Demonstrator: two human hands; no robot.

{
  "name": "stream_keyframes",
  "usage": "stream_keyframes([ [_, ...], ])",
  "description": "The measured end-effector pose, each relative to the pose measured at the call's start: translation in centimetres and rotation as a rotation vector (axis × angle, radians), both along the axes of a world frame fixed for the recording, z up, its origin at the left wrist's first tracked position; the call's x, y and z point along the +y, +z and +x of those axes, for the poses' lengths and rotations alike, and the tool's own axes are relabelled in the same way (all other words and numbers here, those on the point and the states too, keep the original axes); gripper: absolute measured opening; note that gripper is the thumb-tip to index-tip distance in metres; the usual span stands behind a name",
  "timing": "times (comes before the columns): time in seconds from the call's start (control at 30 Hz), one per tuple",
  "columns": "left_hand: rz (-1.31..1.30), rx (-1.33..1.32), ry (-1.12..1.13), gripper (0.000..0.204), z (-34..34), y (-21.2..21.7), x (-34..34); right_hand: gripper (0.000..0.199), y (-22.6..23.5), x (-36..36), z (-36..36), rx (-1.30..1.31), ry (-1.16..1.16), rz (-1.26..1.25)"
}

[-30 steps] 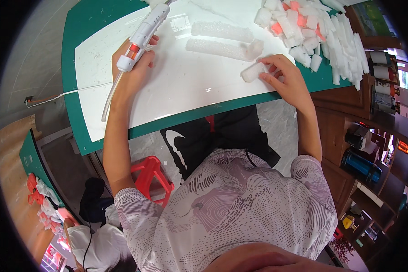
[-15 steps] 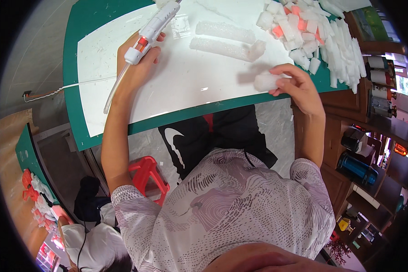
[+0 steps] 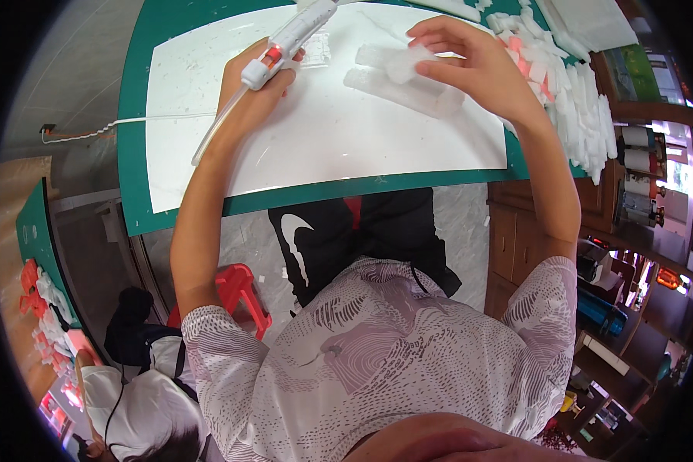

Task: Use a hot glue gun to join pieces of white foam together into larger rectangular structures.

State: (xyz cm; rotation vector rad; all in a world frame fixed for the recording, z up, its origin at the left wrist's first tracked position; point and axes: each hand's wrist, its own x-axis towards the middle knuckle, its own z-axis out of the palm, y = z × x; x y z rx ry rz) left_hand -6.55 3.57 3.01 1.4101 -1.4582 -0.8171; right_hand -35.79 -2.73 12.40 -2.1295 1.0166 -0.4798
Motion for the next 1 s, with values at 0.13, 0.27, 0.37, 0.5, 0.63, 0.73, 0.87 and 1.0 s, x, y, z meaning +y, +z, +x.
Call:
stream_keyframes([
  [0.13, -0.029, 0.008, -0.005, 0.021, 0.4, -0.2, -0.3, 0.029, -1.2, -1.8, 2.2, 0.095, 0.045, -0.007],
  [0.27, -0.029, 0.031, 0.017, 0.022, 0.3, -0.1, -0.5, 0.031, -1.8, -2.7, 3.8, 0.196, -0.001, 0.041],
  [0.37, -0.023, 0.018, 0.032, 0.024, 0.6, -0.4, -0.7, 0.033, -2.1, -3.4, 4.6, 0.18, 0.002, 0.105],
  [0.5, -0.04, 0.011, 0.056, 0.024, 0.7, -0.7, -0.9, 0.035, -2.4, -4.1, 5.0, 0.219, -0.034, 0.106],
  [0.63, -0.015, -0.014, 0.037, 0.023, 0.6, 0.0, -0.6, 0.035, -2.7, -4.5, 4.8, 0.218, -0.036, 0.117],
  [0.73, -0.049, -0.007, 0.039, 0.023, 0.7, -0.2, -0.6, 0.039, -3.2, -4.9, 4.7, 0.121, -0.052, 0.122],
  [0.87, -0.081, -0.011, 0.056, 0.022, 0.6, -0.5, -0.6, 0.04, -3.2, -5.1, 4.3, 0.078, -0.074, 0.21],
  [1.0, -0.076, -0.062, 0.063, 0.021, 0.7, -0.5, -0.6, 0.039, -2.1, -5.1, 4.0, 0.135, -0.063, 0.344],
])
